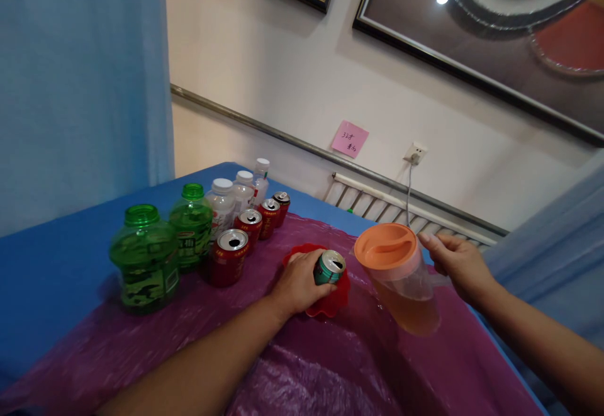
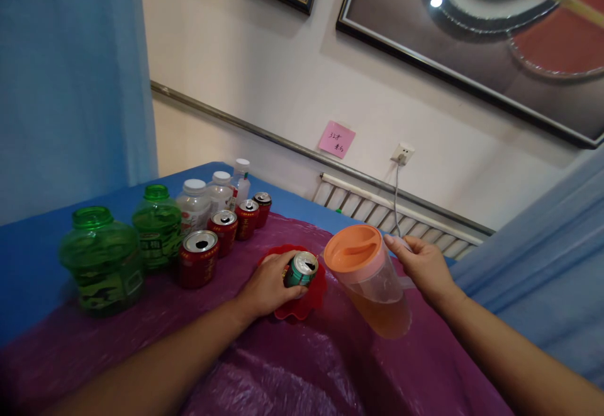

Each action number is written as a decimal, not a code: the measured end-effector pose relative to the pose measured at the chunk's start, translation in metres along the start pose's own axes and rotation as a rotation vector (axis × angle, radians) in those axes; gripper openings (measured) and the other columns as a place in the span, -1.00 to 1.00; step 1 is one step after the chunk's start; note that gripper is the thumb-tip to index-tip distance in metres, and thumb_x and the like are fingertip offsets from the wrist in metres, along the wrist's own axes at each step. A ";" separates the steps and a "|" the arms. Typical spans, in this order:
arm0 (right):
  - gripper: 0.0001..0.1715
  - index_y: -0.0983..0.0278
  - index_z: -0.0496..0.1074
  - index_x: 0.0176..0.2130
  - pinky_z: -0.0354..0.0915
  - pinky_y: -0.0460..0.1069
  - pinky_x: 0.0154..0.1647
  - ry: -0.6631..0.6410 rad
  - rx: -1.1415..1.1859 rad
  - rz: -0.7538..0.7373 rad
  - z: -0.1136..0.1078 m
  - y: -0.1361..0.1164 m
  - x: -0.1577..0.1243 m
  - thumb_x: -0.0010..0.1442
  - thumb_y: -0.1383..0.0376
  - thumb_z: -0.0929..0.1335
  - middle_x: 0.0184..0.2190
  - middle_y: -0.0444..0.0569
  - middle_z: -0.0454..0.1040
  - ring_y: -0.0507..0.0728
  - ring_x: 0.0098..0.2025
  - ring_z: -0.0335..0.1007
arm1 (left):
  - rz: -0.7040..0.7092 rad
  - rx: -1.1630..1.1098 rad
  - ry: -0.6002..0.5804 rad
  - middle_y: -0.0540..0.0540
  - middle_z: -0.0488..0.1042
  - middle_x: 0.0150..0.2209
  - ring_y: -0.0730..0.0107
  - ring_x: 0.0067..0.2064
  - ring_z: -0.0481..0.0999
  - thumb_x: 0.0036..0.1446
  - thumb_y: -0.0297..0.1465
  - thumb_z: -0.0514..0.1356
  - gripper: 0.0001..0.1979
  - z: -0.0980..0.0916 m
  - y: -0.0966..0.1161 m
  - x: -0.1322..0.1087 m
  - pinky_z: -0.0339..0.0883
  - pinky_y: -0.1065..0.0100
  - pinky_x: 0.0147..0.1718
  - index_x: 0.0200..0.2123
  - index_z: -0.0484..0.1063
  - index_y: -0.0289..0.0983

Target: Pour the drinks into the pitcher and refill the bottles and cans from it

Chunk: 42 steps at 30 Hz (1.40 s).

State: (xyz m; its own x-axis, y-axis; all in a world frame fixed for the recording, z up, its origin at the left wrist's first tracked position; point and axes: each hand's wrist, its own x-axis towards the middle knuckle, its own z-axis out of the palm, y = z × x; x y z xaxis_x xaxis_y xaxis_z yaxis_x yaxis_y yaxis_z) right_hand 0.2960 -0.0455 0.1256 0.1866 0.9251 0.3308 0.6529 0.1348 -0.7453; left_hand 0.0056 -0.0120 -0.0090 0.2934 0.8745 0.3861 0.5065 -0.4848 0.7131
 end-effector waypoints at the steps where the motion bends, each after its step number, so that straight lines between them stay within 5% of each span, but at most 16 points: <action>1: -0.27 0.19 0.15 -0.68 -0.06 -0.05 -0.62 0.003 -0.008 -0.001 0.000 0.000 0.000 0.00 -0.30 0.39 -0.71 -0.21 0.07 -0.01 -0.63 -0.04 | 0.001 0.001 -0.001 -0.08 0.57 0.07 0.00 0.10 0.49 -0.11 -0.33 0.44 -0.37 0.000 0.000 0.000 0.22 0.08 0.13 0.09 0.42 -0.15; 42: -0.23 0.19 0.12 -0.68 -0.09 -0.06 -0.61 0.009 -0.026 0.013 -0.003 -0.008 -0.002 -0.05 -0.36 0.39 -0.71 -0.23 0.04 -0.02 -0.61 -0.08 | 0.014 0.004 0.006 -0.06 0.57 0.07 0.02 0.08 0.51 -0.13 -0.32 0.44 -0.37 0.001 -0.004 0.001 0.24 0.11 0.10 0.08 0.42 -0.12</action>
State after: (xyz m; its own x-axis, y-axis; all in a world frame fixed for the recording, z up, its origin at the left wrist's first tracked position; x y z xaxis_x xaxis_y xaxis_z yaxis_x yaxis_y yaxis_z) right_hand 0.2923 -0.0495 0.1326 0.2016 0.9233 0.3270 0.6696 0.1138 -0.7340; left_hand 0.0046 -0.0097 -0.0121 0.2957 0.8677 0.3996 0.5058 -0.4971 0.7050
